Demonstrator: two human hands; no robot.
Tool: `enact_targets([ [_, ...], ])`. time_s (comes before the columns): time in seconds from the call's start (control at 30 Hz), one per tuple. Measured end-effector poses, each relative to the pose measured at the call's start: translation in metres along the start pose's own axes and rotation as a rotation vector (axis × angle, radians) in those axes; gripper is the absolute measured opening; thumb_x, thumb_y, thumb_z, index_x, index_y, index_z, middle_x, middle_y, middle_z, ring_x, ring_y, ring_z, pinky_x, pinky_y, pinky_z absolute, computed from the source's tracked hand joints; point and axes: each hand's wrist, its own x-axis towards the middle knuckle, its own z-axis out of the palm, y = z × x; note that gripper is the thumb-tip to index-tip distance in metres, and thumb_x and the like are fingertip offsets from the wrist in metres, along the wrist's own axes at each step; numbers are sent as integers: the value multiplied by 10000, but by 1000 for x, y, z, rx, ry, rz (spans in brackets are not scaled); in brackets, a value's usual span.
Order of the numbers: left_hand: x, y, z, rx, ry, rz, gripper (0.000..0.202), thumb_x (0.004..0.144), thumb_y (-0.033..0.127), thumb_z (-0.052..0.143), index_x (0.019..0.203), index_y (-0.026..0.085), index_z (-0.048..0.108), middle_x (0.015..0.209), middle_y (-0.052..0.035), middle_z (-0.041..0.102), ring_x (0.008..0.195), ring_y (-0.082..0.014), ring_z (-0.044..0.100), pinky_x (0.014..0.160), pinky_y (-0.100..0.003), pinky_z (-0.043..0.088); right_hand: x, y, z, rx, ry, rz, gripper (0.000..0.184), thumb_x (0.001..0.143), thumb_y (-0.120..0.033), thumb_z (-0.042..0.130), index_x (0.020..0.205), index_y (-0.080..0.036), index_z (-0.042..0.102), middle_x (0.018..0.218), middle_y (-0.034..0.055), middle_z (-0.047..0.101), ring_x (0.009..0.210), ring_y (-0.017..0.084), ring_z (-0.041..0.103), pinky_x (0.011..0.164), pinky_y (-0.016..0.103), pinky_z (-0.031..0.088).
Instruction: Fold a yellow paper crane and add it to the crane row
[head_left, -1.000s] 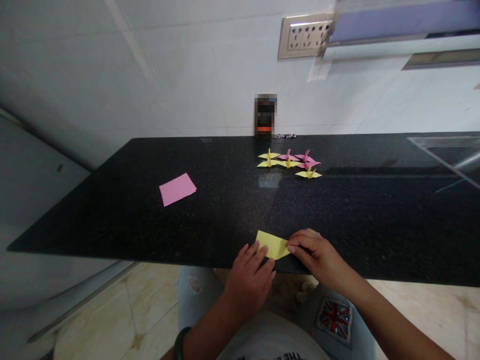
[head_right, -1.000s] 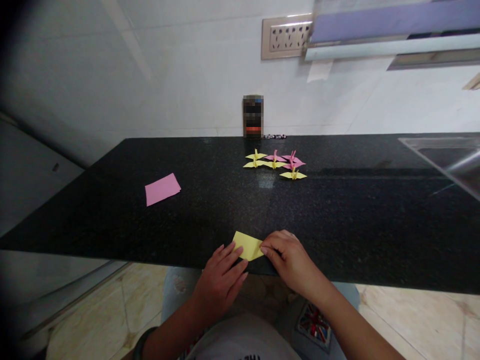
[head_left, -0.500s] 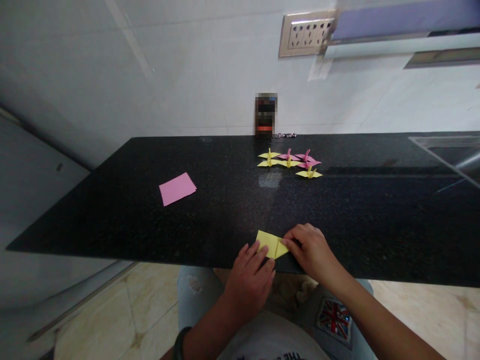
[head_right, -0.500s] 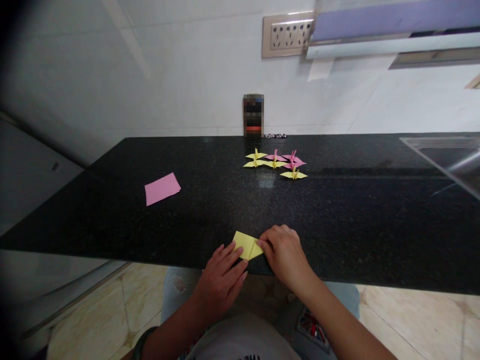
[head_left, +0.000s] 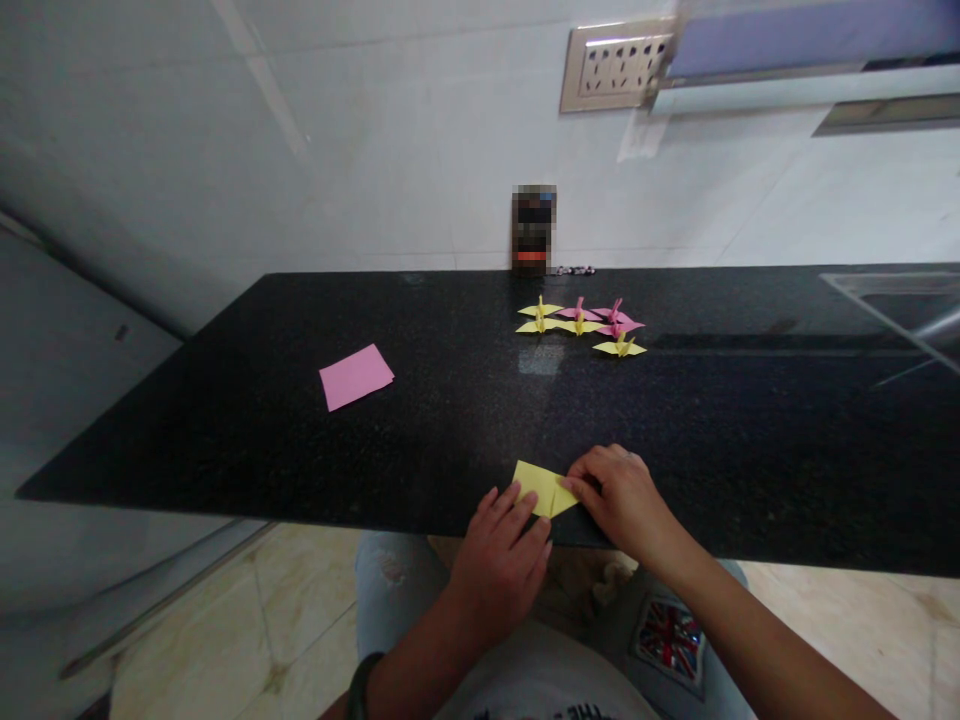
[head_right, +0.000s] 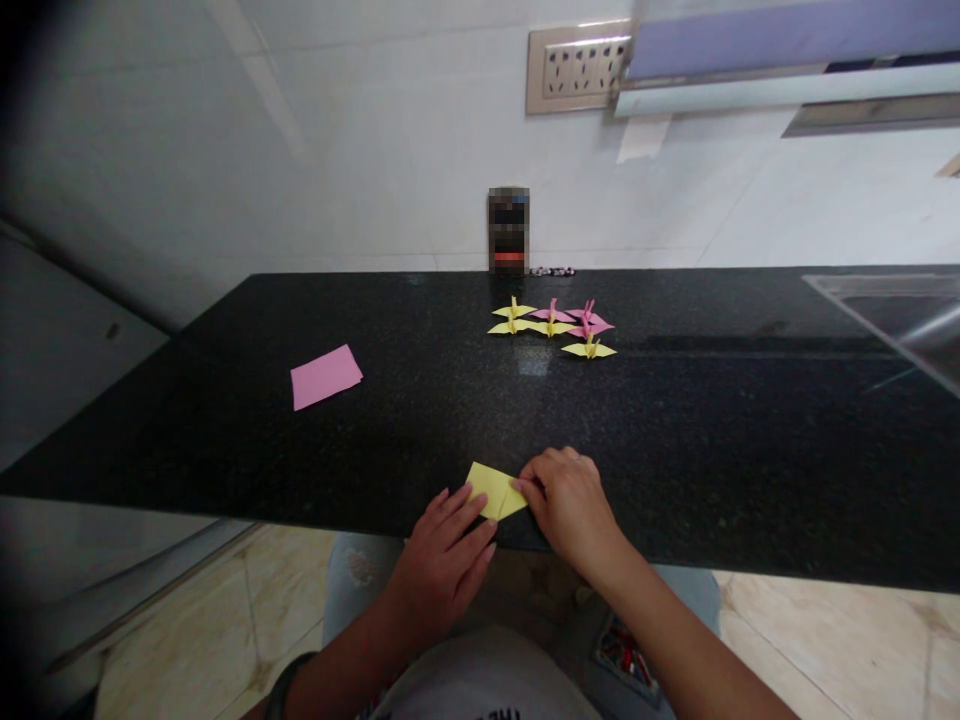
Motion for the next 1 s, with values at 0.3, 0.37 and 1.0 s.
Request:
enact_targets([
  [0.3, 0, 0, 1, -13, -4, -11, 219, 782, 203, 468, 948, 167, 607, 1104, -95, 579, 1114, -250, 444, 911, -452, 376, 3, 0, -1, -9, -22, 19, 119, 753, -279, 551, 674, -202, 595, 663, 20, 579, 688, 175, 494, 642, 289, 319],
  [0.37, 0, 0, 1, -16, -5, -9, 220, 783, 198, 469, 954, 168, 604, 1108, -94, 576, 1119, -248, 439, 915, -451, 371, 4, 1, -1, -14, -19, 18, 119, 746, -286, 559, 671, -200, 591, 663, 21, 576, 685, 176, 491, 637, 288, 320],
  [1.0, 6, 19, 8, 94, -95, -178, 398, 750, 315, 511, 1141, 243, 503, 1196, -104, 489, 1135, -302, 384, 903, -509, 334, 6, -1, -2, -33, -65, 32, 122, 745, -298, 565, 669, -204, 586, 687, 19, 578, 706, 169, 483, 650, 278, 306],
])
